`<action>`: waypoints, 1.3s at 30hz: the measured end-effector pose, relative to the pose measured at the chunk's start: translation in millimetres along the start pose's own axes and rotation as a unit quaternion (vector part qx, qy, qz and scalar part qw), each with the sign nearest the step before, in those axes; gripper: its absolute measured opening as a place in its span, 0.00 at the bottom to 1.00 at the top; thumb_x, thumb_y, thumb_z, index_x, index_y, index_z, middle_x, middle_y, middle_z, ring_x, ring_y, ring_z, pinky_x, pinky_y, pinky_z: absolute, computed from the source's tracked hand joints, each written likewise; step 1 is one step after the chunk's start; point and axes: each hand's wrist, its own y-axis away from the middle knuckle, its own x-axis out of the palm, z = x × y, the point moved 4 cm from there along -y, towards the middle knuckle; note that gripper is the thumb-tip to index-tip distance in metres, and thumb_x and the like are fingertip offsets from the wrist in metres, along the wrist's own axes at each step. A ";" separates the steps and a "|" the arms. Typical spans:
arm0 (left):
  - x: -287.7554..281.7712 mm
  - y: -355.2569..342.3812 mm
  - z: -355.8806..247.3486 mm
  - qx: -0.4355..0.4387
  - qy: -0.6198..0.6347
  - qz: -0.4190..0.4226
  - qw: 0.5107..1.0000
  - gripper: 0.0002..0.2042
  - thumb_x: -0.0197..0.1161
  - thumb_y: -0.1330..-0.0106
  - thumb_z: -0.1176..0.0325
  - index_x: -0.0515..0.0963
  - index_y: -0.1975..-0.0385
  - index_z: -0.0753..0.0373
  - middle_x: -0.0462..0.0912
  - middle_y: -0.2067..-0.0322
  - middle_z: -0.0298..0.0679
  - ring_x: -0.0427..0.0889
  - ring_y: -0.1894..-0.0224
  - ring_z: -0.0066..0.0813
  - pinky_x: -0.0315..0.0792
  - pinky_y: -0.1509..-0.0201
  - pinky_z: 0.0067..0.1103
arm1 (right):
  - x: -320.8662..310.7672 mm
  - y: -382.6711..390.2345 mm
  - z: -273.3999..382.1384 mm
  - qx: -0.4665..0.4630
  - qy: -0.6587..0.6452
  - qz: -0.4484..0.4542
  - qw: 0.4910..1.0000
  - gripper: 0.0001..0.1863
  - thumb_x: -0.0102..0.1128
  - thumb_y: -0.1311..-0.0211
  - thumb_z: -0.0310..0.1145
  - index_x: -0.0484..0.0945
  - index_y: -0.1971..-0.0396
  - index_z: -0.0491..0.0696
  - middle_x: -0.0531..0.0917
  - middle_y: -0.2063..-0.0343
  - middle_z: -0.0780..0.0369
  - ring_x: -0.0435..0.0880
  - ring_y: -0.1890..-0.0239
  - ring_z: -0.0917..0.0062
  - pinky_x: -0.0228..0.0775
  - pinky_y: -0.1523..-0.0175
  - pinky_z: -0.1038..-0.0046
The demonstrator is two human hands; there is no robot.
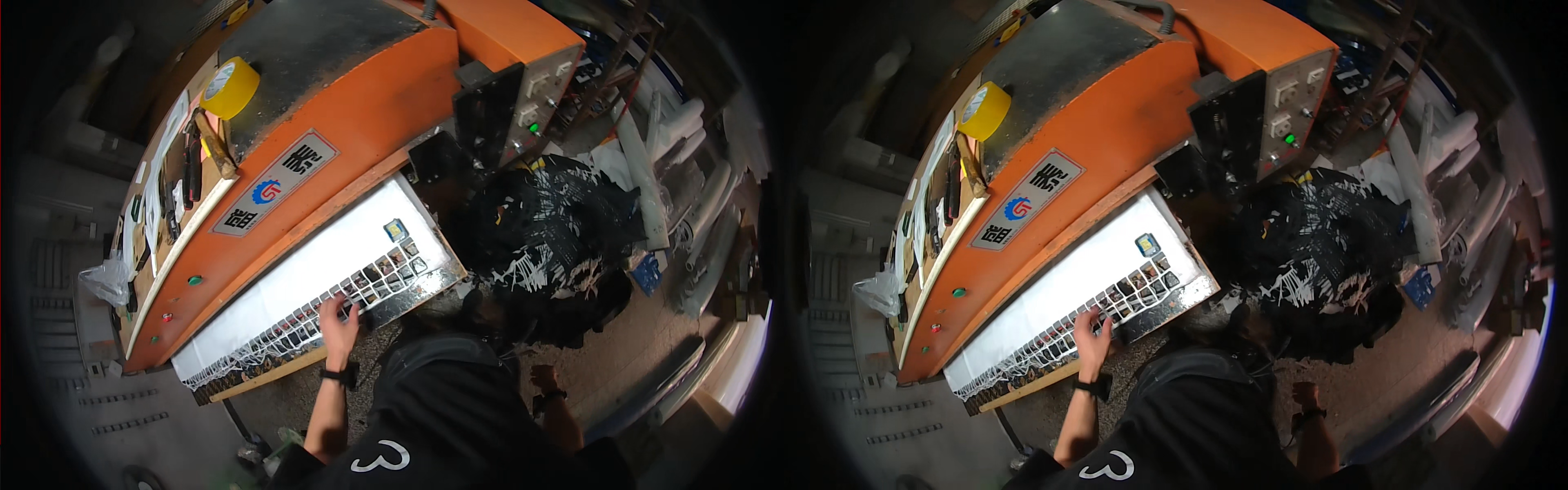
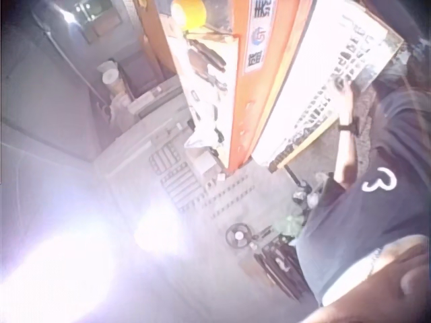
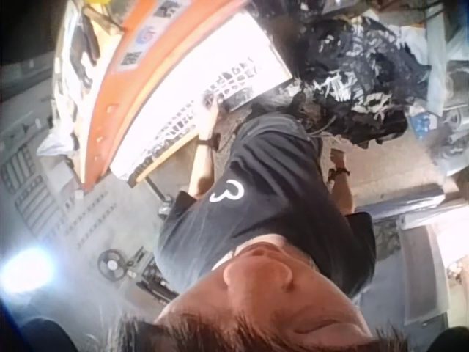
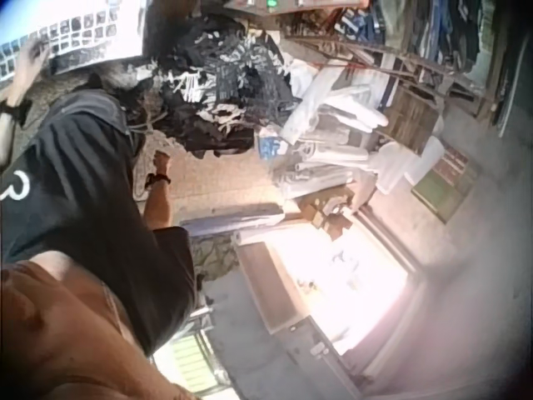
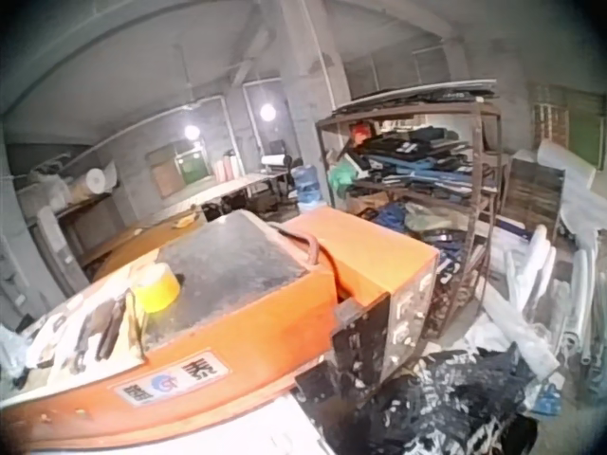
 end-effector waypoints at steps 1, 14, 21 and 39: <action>-12.6 16.9 12.3 -0.063 -0.078 -0.005 0.995 0.13 0.79 0.35 0.67 0.84 0.60 0.68 0.84 0.65 0.48 0.84 0.60 0.49 0.78 0.52 0.38 | 18.0 11.0 25.4 -0.036 -0.039 0.026 0.998 0.14 0.66 0.27 0.42 0.89 0.54 0.47 0.91 0.64 0.63 0.89 0.65 0.72 0.81 0.63 0.65; 83.7 -136.4 -72.4 0.209 0.093 0.065 0.971 0.13 0.71 0.37 0.75 0.88 0.52 0.67 0.84 0.50 0.47 0.79 0.44 0.52 0.75 0.37 0.39 | 496.0 379.9 418.5 -0.631 0.562 0.220 0.487 0.38 0.86 0.49 0.29 0.81 0.35 0.49 0.82 0.57 0.63 0.80 0.66 0.77 0.79 0.56 0.74; 102.9 -141.8 -48.9 0.228 0.146 0.030 0.962 0.18 0.75 0.41 0.72 0.90 0.49 0.56 0.79 0.49 0.39 0.78 0.49 0.42 0.73 0.46 0.38 | 601.1 345.1 347.0 -0.635 0.605 0.115 0.466 0.41 0.84 0.51 0.23 0.78 0.33 0.51 0.82 0.50 0.56 0.86 0.49 0.60 0.80 0.40 0.62; 86.8 -140.5 -33.7 0.180 0.274 0.110 0.938 0.43 0.84 0.53 0.75 0.74 0.31 0.68 0.80 0.40 0.52 0.75 0.37 0.55 0.70 0.28 0.41 | 621.4 356.5 328.2 -0.629 0.583 0.113 0.501 0.36 0.80 0.54 0.18 0.81 0.40 0.47 0.82 0.49 0.53 0.84 0.44 0.50 0.79 0.41 0.58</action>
